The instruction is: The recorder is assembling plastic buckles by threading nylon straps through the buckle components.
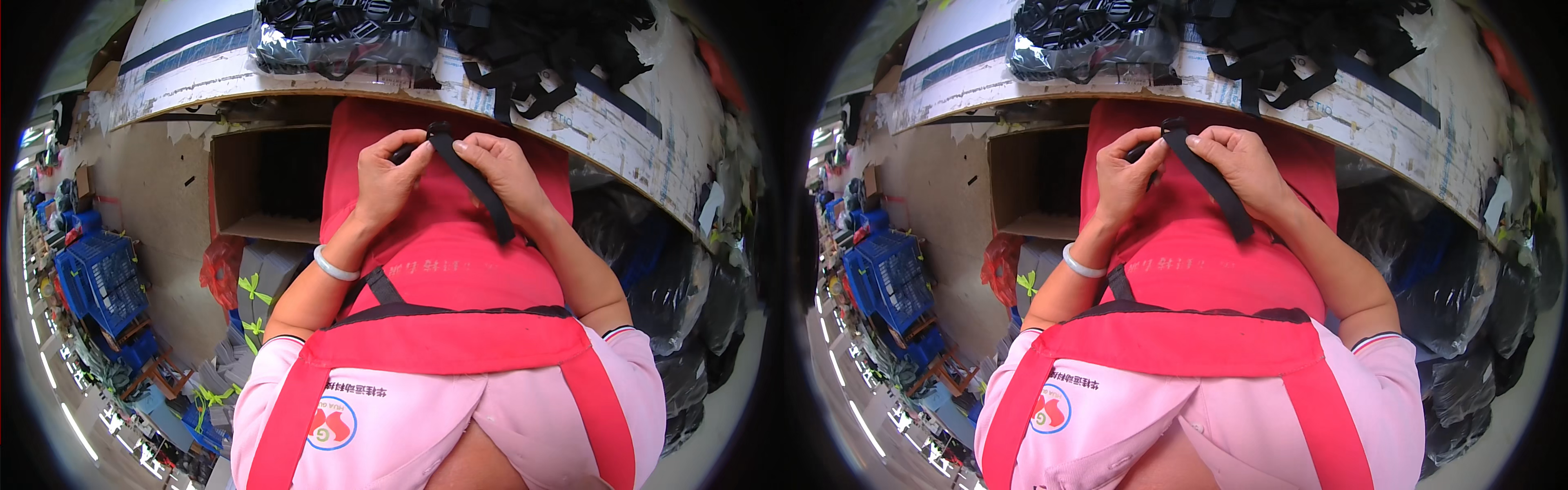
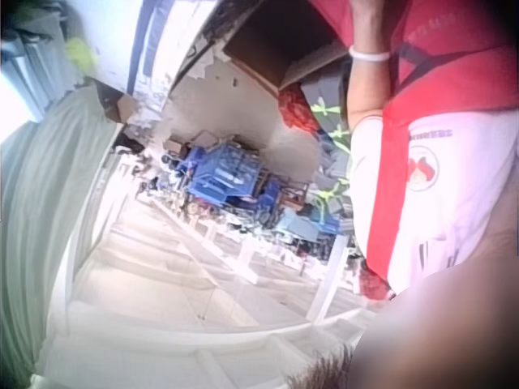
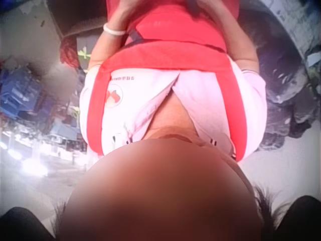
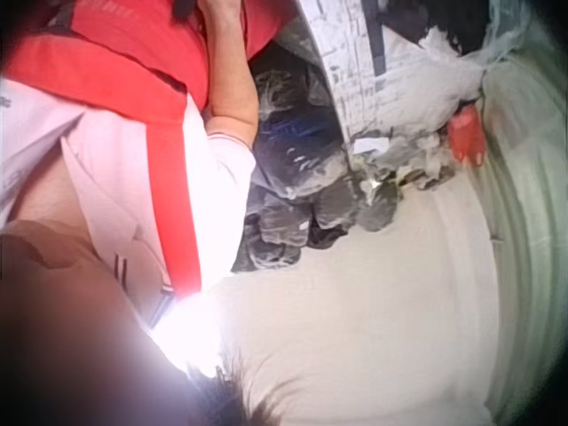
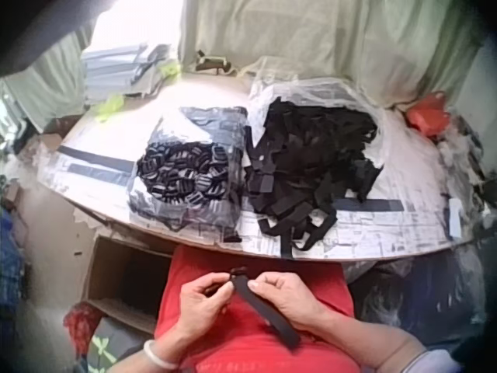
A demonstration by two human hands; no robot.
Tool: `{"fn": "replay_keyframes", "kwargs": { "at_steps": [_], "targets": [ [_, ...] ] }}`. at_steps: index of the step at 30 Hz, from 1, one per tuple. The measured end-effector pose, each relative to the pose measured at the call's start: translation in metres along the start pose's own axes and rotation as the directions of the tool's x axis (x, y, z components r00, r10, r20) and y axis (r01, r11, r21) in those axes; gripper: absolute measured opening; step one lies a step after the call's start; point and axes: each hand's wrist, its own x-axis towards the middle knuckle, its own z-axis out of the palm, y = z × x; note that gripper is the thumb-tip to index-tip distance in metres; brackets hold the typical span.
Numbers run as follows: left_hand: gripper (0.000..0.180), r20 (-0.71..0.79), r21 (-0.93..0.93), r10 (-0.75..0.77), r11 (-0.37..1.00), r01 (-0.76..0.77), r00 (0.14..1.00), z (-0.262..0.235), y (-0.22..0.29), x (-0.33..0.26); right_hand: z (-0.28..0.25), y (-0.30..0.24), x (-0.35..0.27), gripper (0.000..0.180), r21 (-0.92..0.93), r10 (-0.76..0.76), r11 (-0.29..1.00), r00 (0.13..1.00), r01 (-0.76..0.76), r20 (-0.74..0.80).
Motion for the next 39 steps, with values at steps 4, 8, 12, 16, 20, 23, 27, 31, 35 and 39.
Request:
{"fn": "replay_keyframes", "kwargs": {
  "at_steps": [4,8,12,16,20,23,27,31,35,39],
  "targets": [
    [0.013,-0.003,-0.037,-0.036,0.999,0.036,0.999,0.001,-0.002,0.001,-0.004,0.002,0.002,0.022,-0.002,0.015,1.000,1.000,-0.015,-0.001],
    [0.013,0.015,0.202,0.212,0.956,-0.211,0.977,-0.001,-0.015,0.006,-0.008,0.005,0.008,0.021,0.149,0.029,0.988,0.999,-0.034,0.036],
    [0.012,0.088,0.396,0.451,0.802,-0.447,0.888,0.004,-0.010,0.011,-0.007,0.012,0.018,0.021,0.253,-0.059,0.966,0.998,0.056,0.002],
    [0.014,0.163,0.457,0.543,0.699,-0.550,0.824,0.000,-0.010,0.018,-0.015,0.015,0.029,0.031,0.117,-0.114,0.986,0.993,0.117,-0.034],
    [0.019,0.179,0.206,0.259,0.933,-0.294,0.949,-0.008,-0.019,0.015,-0.022,0.013,0.030,0.031,0.184,-0.052,0.983,0.989,0.026,0.137],
    [0.024,0.135,-0.418,-0.261,0.860,0.293,0.956,-0.004,-0.007,0.012,-0.012,0.009,0.029,0.026,0.226,-0.078,0.972,0.995,0.063,0.059],
    [0.026,0.205,-0.344,-0.398,0.826,0.446,0.894,-0.005,-0.016,0.017,-0.017,0.032,0.038,0.018,-0.007,-0.205,0.979,0.979,0.205,-0.003],
    [0.022,0.076,-0.300,-0.331,0.892,0.338,0.941,0.000,-0.009,0.016,-0.010,0.022,0.028,0.016,-0.488,-0.685,0.637,0.728,0.597,-0.004],
    [0.020,-0.006,-0.226,-0.211,0.953,0.204,0.977,0.002,-0.001,0.015,-0.001,0.000,0.007,0.013,-0.163,-0.567,0.817,0.822,0.554,-0.050],
    [0.020,-0.049,-0.133,-0.139,0.982,0.131,0.989,0.004,-0.002,0.012,-0.010,0.005,0.011,0.011,-0.223,-0.260,0.946,0.961,0.234,-0.095]
  ]
}}
